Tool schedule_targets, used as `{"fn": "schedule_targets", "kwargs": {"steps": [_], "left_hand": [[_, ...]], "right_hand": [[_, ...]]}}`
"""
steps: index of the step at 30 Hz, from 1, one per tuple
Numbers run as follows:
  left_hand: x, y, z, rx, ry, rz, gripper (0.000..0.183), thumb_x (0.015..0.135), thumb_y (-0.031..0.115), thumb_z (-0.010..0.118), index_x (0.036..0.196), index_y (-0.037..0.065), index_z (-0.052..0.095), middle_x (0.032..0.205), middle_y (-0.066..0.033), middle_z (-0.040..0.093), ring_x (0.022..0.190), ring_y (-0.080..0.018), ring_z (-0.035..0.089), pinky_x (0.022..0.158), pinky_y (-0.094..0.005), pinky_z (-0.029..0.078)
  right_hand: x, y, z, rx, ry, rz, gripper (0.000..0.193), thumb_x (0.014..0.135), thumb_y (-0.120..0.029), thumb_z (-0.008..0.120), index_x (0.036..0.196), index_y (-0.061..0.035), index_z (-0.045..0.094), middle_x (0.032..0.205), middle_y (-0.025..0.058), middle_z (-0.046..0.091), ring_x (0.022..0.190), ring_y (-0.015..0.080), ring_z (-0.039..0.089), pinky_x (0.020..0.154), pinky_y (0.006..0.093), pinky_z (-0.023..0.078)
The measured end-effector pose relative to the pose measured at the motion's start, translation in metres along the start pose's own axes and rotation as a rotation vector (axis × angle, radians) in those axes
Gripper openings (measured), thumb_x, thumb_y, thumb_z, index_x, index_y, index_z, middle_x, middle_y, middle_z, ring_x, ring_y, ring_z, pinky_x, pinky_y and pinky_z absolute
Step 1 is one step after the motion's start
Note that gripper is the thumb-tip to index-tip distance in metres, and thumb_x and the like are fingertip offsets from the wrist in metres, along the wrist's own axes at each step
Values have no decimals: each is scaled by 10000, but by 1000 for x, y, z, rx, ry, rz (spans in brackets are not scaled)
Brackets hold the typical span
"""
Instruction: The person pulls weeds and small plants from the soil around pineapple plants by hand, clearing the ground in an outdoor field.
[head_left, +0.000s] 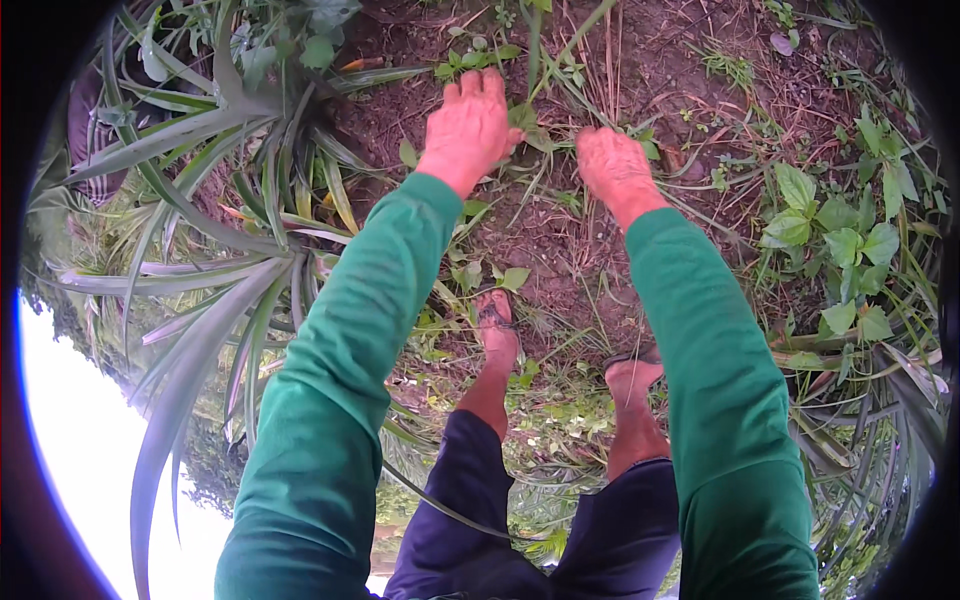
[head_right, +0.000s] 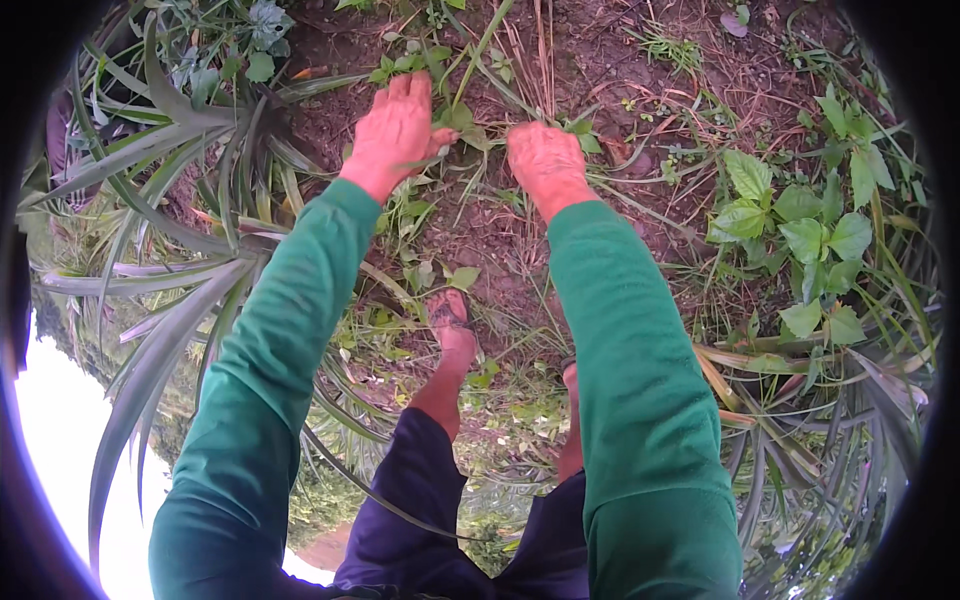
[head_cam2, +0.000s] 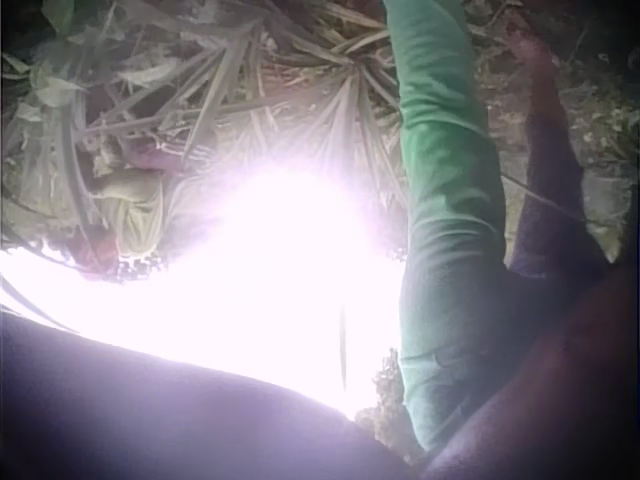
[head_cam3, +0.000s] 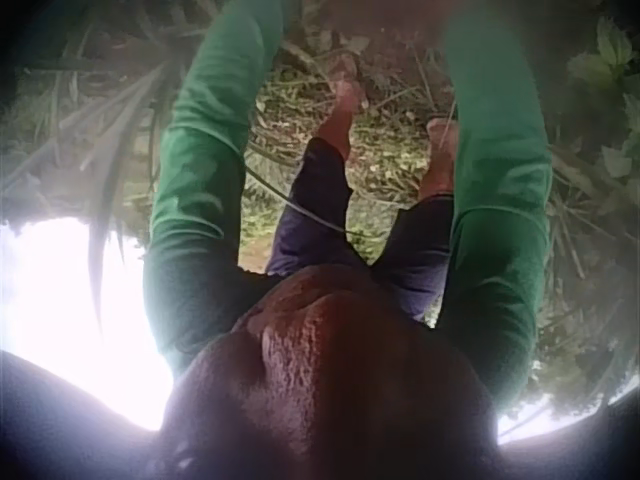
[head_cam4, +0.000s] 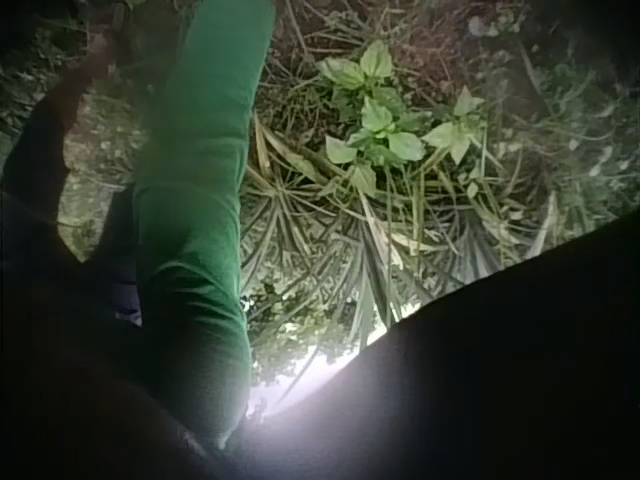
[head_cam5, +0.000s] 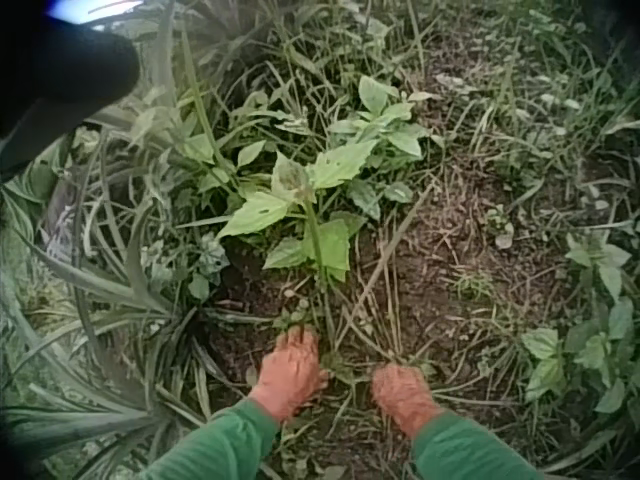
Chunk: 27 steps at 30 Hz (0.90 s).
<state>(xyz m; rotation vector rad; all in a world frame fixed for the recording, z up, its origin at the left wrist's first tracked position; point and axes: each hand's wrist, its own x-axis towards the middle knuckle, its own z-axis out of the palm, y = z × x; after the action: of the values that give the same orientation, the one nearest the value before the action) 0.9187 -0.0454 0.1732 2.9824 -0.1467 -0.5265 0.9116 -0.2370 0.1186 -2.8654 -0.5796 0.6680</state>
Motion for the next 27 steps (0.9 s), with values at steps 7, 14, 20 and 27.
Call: {"fn": "schedule_targets", "kwargs": {"steps": [7,14,20,27], "left_hand": [[74,-20,38,147,-61,39,307,899,289,538,974,23,672,967,-188,692,908,-323,691,787,-425,565],[-7,13,57,86,-428,202,281,947,199,441,922,9,647,718,-142,661,682,-306,686,596,-418,584],[-18,11,10,-70,-90,222,451,863,143,539,1277,-25,474,1264,-215,523,997,-379,648,847,-443,547],[83,-69,8,214,-183,-129,339,851,242,545,1083,28,668,1164,-199,643,1088,-349,620,932,-433,504]], "right_hand": [[-45,-15,-2,331,-157,125,234,887,-179,507,937,10,635,849,263,666,814,424,666,788,482,556],[-160,-36,15,332,-233,-69,552,808,-291,697,1259,-22,526,1278,246,494,905,393,652,836,460,552],[-35,-7,-11,504,-213,688,558,878,-389,610,1269,-9,492,1217,288,567,1041,424,616,928,450,493],[-29,16,40,600,-85,495,369,908,-315,514,1040,5,640,1111,270,623,1061,427,588,947,478,460]]}}
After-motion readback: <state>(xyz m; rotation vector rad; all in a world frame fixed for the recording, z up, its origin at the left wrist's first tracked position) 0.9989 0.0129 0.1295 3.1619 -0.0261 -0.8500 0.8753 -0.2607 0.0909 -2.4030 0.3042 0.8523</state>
